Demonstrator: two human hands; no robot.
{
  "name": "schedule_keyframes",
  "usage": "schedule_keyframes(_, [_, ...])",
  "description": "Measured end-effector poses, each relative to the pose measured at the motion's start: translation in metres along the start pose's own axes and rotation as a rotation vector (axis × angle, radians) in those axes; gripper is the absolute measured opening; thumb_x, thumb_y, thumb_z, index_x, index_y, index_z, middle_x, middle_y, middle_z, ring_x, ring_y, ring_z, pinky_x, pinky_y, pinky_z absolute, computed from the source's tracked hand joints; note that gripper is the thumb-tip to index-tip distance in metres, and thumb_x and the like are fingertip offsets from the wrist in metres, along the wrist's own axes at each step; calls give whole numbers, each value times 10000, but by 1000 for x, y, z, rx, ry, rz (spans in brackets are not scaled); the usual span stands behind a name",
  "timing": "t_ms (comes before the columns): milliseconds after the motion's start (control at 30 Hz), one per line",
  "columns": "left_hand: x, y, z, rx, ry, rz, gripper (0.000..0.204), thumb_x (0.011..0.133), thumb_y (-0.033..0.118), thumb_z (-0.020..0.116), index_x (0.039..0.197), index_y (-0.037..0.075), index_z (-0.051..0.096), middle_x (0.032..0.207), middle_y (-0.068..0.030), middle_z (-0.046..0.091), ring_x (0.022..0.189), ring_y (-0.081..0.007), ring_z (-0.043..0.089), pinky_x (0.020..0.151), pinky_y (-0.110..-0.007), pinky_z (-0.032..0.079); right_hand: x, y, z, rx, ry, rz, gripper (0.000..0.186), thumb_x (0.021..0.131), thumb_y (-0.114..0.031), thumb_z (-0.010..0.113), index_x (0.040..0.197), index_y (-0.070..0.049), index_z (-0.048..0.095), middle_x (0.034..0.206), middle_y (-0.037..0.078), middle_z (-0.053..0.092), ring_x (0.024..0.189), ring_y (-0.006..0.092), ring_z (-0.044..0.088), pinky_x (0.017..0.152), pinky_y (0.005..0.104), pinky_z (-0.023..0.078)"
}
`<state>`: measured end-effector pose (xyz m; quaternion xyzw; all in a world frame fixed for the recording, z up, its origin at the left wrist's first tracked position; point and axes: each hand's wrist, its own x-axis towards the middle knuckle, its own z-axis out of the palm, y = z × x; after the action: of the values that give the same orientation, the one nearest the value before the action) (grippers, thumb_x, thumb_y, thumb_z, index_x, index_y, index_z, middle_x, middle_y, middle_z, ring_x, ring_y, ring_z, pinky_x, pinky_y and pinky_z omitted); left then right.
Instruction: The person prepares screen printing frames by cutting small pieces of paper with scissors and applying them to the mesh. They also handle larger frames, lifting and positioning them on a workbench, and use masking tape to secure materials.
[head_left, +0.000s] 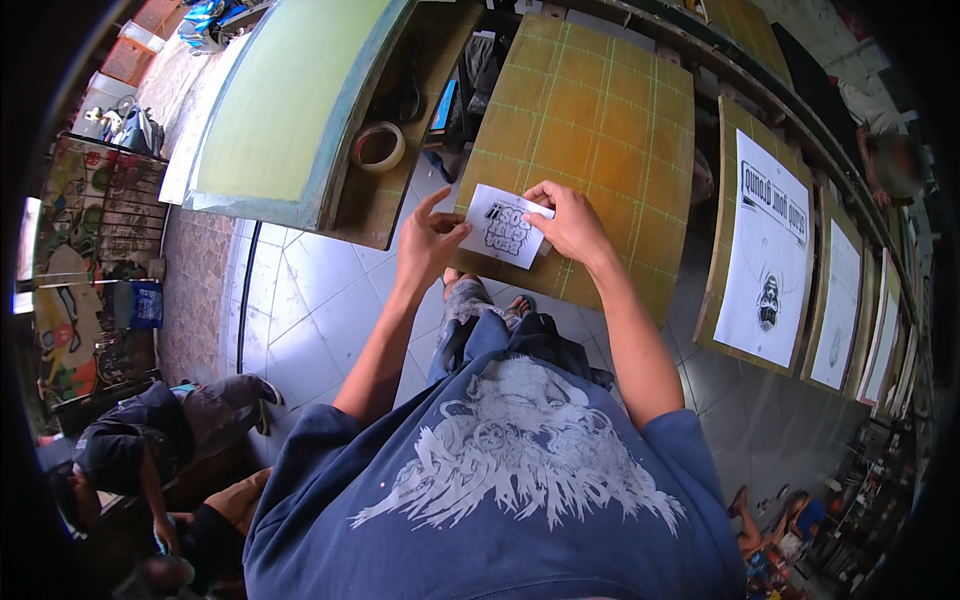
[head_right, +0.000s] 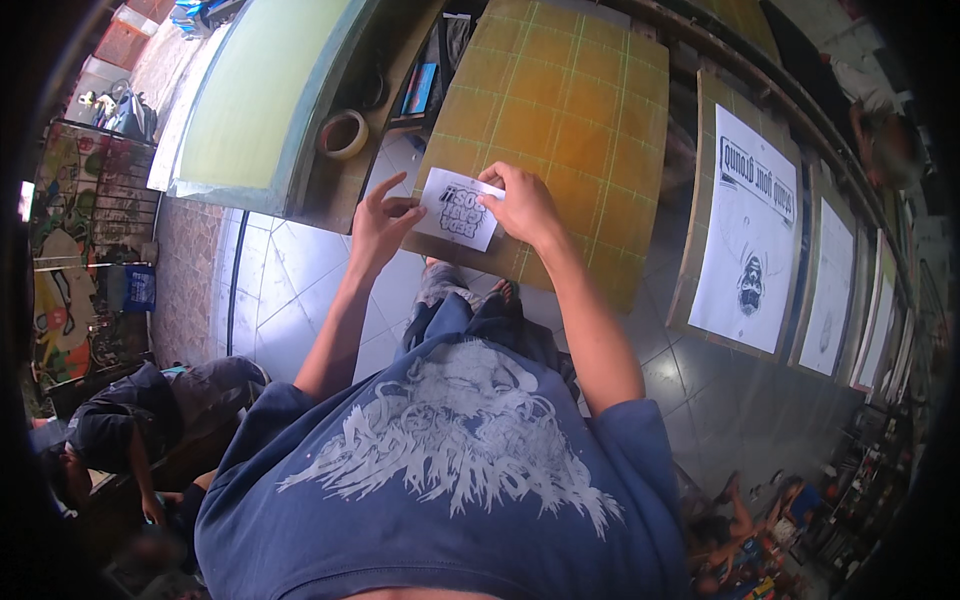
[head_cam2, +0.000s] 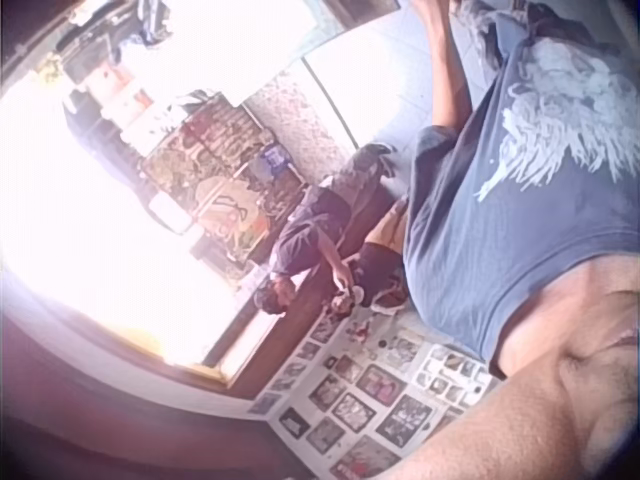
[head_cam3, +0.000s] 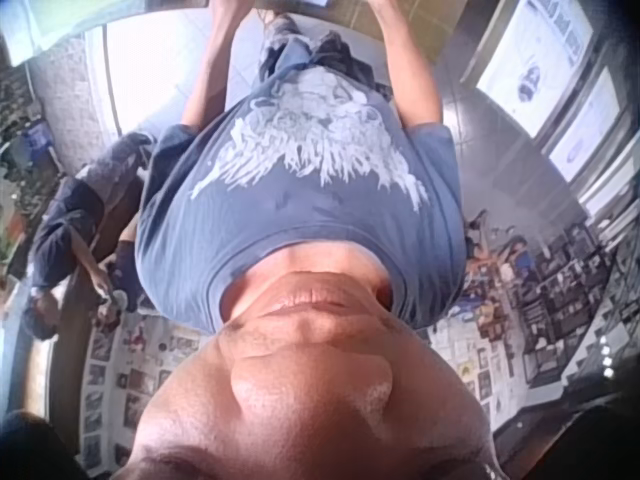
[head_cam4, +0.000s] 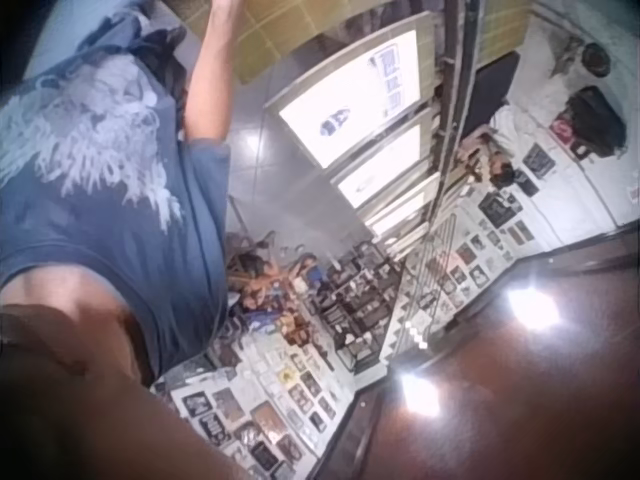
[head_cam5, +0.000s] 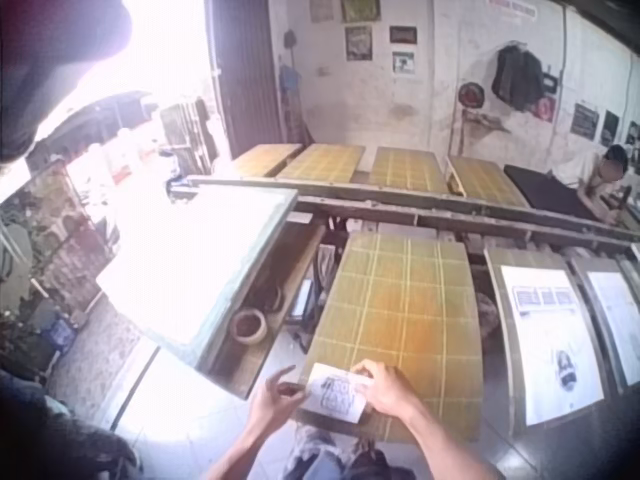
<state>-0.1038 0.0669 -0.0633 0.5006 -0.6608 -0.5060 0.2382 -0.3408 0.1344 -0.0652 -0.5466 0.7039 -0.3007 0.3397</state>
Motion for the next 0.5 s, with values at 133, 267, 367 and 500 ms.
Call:
schedule_keyframes(133, [6, -5, 16, 62, 65, 63, 759, 832, 67, 796, 1510, 32, 456, 1100, -142, 712, 860, -203, 724, 794, -335, 580, 9, 5, 11, -76, 65, 43, 303, 866, -166, 769, 1128, -48, 671, 1096, 169, 739, 1036, 362, 701, 897, 445, 548])
schedule_keyframes(267, [1, -10, 28, 162, 164, 168, 784, 819, 66, 797, 1522, 79, 450, 1134, -145, 655, 828, -214, 710, 776, -364, 585, 9, 3, 13, -177, 145, -26, 288, 864, -152, 767, 1116, -52, 670, 1107, 163, 735, 1055, 362, 691, 906, 447, 541])
schedule_keyframes(367, [-4, -17, 31, 276, 236, 213, 677, 803, 74, 807, 1432, 97, 560, 1153, -142, 640, 919, -261, 691, 828, -391, 574, 6, 3, 15, -193, 150, -37, 288, 853, -145, 776, 1108, -60, 672, 1100, 157, 725, 1068, 354, 676, 920, 444, 528])
schedule_keyframes(500, [-16, -31, 27, 485, 275, 541, 502, 790, 140, 830, 1270, 111, 684, 1299, -127, 605, 1106, -317, 623, 967, -435, 511, -1, 8, 21, -234, 269, -134, 274, 837, -151, 793, 1069, -59, 682, 1047, 143, 699, 1057, 351, 644, 927, 446, 509])
